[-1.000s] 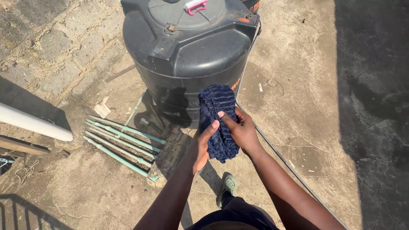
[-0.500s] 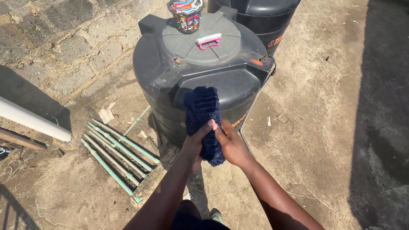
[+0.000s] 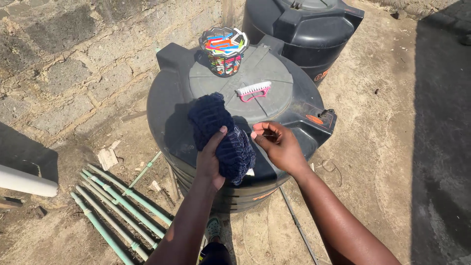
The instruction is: Hanging wet laundry on a clothesline using clothespins.
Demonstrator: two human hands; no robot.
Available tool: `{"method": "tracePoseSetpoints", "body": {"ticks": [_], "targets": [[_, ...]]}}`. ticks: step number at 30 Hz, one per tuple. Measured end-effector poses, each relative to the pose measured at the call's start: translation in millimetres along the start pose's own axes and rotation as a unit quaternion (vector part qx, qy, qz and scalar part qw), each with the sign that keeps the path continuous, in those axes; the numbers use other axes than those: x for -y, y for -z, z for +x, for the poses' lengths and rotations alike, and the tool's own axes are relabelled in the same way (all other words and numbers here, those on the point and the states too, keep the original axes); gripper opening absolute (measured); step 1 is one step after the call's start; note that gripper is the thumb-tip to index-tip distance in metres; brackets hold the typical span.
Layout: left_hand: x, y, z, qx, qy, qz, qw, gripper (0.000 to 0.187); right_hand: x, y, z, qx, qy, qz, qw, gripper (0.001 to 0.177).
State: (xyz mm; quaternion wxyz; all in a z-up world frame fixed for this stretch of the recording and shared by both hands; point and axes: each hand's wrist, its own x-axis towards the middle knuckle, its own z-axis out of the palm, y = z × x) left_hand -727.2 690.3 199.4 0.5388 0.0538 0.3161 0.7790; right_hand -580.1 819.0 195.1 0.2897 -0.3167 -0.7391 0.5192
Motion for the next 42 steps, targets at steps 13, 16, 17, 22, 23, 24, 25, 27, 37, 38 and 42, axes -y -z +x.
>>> {"method": "tracePoseSetpoints", "body": {"ticks": [13,16,17,22,23,24,25,27,37,38,42], "targets": [[-88,13,188,0.023,0.036,-0.061,0.997,0.023,27,-30,267,-0.083,0.081,-0.220,0.969,0.016],[-94,9,205,0.033,0.041,-0.066,0.996,0.027,20,-32,310,-0.077,0.067,-0.250,0.963,0.015],[-97,5,208,0.024,0.043,-0.070,0.996,0.027,8,-31,326,-0.079,0.123,-0.287,0.947,0.016],[-102,-4,218,0.007,0.027,-0.078,0.997,0.029,-3,-39,374,-0.037,0.124,-0.384,0.914,0.027],[-102,-6,220,-0.013,0.033,-0.078,0.996,0.030,-7,-40,379,-0.022,0.131,-0.398,0.908,0.031],[-103,-8,222,-0.032,0.038,-0.078,0.996,0.031,-11,-41,385,-0.007,0.138,-0.412,0.901,0.035],[-102,-10,224,-0.034,0.037,-0.077,0.996,0.031,-10,-41,387,-0.006,0.139,-0.411,0.901,0.035],[-101,-11,228,-0.024,0.026,-0.079,0.996,0.033,-10,-41,390,0.007,0.195,-0.469,0.861,0.038],[-101,-24,233,-0.043,0.020,-0.092,0.995,0.036,-6,-21,404,0.037,0.188,-0.412,0.891,0.021],[-99,-23,234,-0.037,0.014,-0.091,0.995,0.036,-5,-21,406,0.024,0.160,-0.412,0.897,0.019],[-98,-25,234,-0.039,0.028,-0.086,0.995,0.038,6,-31,403,0.050,0.131,-0.434,0.890,0.026]]}}
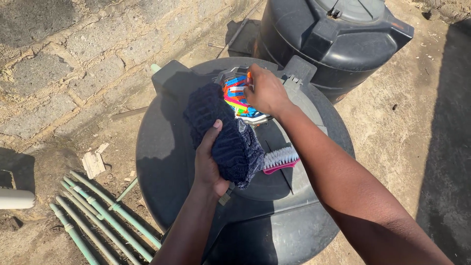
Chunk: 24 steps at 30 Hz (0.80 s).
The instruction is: Hanging wet laundry on a clothesline using clothespins.
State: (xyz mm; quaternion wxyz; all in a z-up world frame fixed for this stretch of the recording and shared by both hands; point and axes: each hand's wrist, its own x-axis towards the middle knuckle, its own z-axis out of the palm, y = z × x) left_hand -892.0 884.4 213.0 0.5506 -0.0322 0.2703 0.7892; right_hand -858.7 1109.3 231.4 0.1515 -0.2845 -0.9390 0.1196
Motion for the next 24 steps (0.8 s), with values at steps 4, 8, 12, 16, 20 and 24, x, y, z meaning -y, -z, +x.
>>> {"method": "tracePoseSetpoints", "body": {"ticks": [4,8,12,16,20,24], "targets": [[1,2,2,0.005,-0.007,-0.005,1.000,0.039,14,1,1,0.042,0.002,-0.028,0.999,0.027],[-1,5,-2,0.013,-0.012,-0.008,1.000,0.040,8,0,1,0.012,0.030,-0.031,0.999,0.025],[-5,10,-4,0.014,-0.018,-0.011,1.000,0.040,-6,4,-6,-0.099,0.138,0.029,0.985,0.021],[-12,17,-10,0.020,-0.028,-0.006,0.999,0.041,11,21,-37,0.025,-0.079,0.410,0.908,0.019],[-17,25,-15,0.020,-0.043,0.014,0.999,0.042,21,23,-84,0.077,-0.091,0.617,0.778,0.020],[-20,33,-22,0.033,-0.051,0.032,0.998,0.050,103,66,-137,0.157,-0.036,0.408,0.899,0.061]]}}
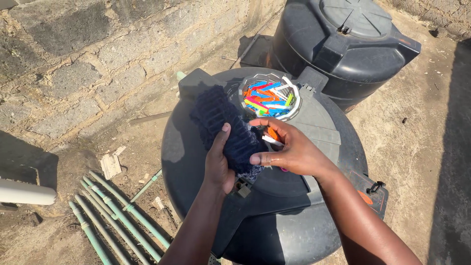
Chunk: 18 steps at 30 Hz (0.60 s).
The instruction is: Hanging wet laundry on a clothesline using clothespins.
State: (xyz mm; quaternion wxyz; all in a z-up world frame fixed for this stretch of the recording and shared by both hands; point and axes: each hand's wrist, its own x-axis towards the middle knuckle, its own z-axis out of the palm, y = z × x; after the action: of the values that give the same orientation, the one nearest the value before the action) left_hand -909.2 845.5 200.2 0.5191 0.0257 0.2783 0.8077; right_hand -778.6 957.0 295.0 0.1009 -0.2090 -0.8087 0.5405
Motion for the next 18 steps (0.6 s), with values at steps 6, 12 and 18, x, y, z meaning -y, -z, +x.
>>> {"method": "tracePoseSetpoints", "body": {"ticks": [6,12,18], "targets": [[-8,14,-33,0.072,-0.104,-0.044,0.991,0.073,-41,-23,-8,-0.119,0.090,-0.111,0.982,0.044],[-19,54,-105,0.010,-0.110,0.072,0.991,0.080,4,-34,-12,-0.090,0.150,0.188,0.967,0.045],[6,101,-202,-0.359,-0.034,0.202,0.910,0.088,22,-86,-22,0.136,0.062,0.446,0.882,0.027]]}}
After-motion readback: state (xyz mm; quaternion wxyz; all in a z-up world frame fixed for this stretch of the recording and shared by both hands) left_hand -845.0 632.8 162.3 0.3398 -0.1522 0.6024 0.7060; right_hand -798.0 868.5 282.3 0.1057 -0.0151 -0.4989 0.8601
